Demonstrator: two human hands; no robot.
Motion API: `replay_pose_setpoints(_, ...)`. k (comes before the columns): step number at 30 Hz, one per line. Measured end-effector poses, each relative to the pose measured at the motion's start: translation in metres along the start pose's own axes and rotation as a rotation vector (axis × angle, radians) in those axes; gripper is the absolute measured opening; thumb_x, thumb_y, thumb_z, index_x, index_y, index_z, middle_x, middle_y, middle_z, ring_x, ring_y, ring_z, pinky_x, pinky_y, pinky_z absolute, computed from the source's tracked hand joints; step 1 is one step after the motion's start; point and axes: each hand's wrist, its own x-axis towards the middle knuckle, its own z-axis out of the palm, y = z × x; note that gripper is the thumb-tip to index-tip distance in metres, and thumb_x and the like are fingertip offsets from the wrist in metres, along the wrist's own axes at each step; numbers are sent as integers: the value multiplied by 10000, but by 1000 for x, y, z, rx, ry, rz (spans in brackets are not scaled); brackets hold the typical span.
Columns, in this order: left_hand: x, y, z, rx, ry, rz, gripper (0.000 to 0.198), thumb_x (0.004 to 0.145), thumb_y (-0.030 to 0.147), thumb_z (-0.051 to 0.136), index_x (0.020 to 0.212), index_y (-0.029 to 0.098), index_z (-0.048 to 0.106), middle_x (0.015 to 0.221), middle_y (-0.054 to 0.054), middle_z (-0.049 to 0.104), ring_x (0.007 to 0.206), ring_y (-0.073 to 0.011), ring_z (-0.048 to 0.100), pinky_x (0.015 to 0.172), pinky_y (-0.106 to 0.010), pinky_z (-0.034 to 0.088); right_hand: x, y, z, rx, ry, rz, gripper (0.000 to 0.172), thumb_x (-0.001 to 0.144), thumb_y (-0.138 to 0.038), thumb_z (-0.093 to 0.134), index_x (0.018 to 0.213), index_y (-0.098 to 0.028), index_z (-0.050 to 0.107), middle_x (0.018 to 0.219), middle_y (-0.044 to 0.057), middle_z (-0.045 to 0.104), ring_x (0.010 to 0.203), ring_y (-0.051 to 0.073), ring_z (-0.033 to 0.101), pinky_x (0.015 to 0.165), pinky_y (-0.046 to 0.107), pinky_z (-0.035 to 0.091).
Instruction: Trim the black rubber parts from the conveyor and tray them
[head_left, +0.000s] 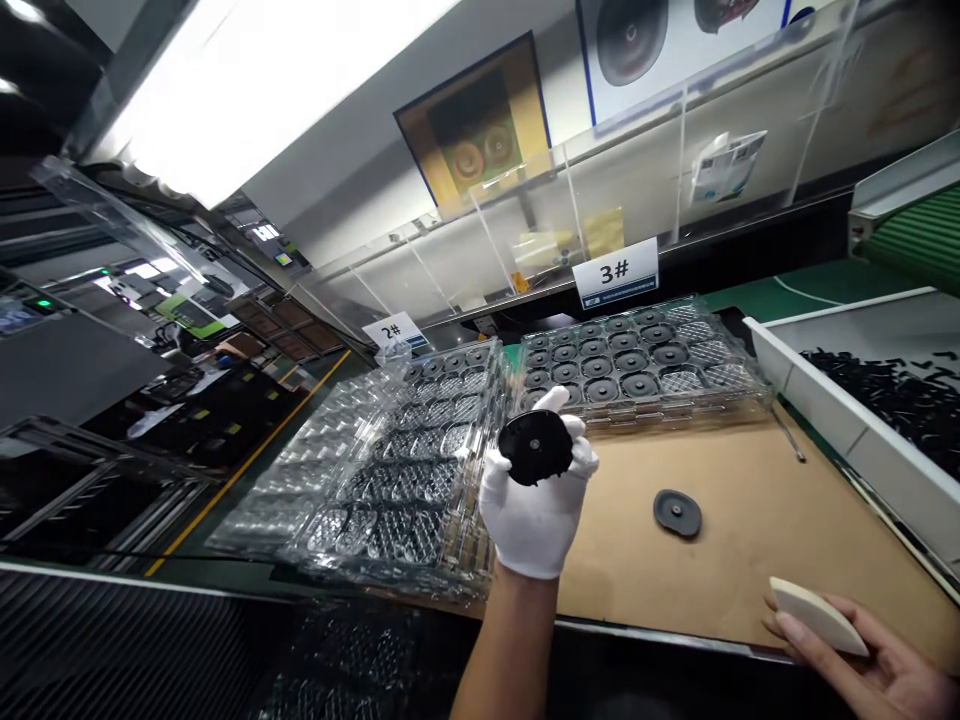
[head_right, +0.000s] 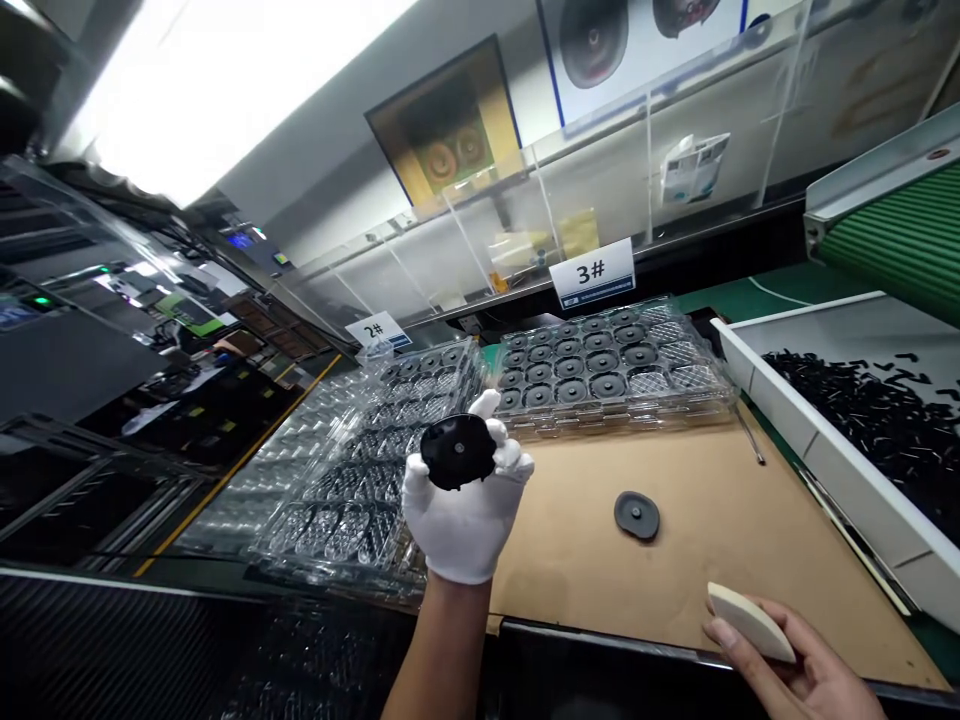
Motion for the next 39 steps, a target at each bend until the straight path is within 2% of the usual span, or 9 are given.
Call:
replay_pose_setpoints(3,-1,-1,-2,-13,-1,-1,775,765,530,779,1407,134,602,1052,-108,711,815,-181,582,828,-338,485,24,-5,-5,-161,-89,-48,541,683,-680,761,1042,-277,726,968,63,817,929,355,786,749,400,664)
replay_pose_setpoints(7,-4,-4,-7,-51,10,-40,705,794,511,763,1366,121,631,1069,-116,716,808,-169,592,838,-328,499,48,-22,-3,-401,-191,-82,628,789,-766,616,1168,-269,683,1017,59,806,966,322,763,848,426,596)
replay_pose_setpoints(11,-8,-10,-10,8,79,-65,660,812,523,730,1339,133,656,1081,-118,724,815,-176,613,831,-324,509,65,-34,12,-557,-71,-128,591,828,-751,566,1168,-281,682,958,87,791,893,355,755,770,457,575)
replay_pose_setpoints(16,-6,-17,-7,252,152,62,502,851,443,695,1198,83,729,1111,-179,748,881,-229,666,889,-358,519,70,-25,27,-528,80,-298,505,853,-676,568,1124,-264,674,1091,139,769,1003,392,737,819,489,580)
replay_pose_setpoints(19,-2,-19,-3,194,170,34,517,845,450,689,1222,97,720,1078,-166,748,868,-227,663,863,-355,529,67,-17,29,-513,102,-387,471,868,-656,568,1111,-264,669,1147,141,755,1020,378,732,832,481,586)
replay_pose_setpoints(24,1,-23,9,67,155,-45,516,852,459,680,1201,82,719,1070,-165,723,904,-219,649,839,-326,542,64,-16,28,-507,90,-447,454,895,-625,556,1130,-251,662,1153,135,751,1033,361,731,864,468,587)
replay_pose_setpoints(29,-2,-24,20,54,149,-62,523,833,466,718,1208,102,719,1018,-145,716,907,-226,657,807,-318,547,63,-16,29,-508,85,-468,464,904,-620,555,1150,-239,658,1171,136,750,1050,357,730,868,457,585)
replay_pose_setpoints(34,-19,-24,23,48,106,-135,491,854,488,720,1174,117,745,1067,-139,751,826,-207,690,819,-314,548,65,-14,29,-513,92,-510,449,915,-595,561,1145,-223,660,1149,135,754,1026,338,734,861,433,581)
replay_pose_setpoints(39,-61,-41,15,-7,91,-283,403,885,448,686,1120,132,777,1085,-144,757,816,-213,708,764,-294,508,65,-18,29,-525,128,-625,389,935,-537,583,1123,-205,662,1102,136,758,981,305,735,850,395,567)
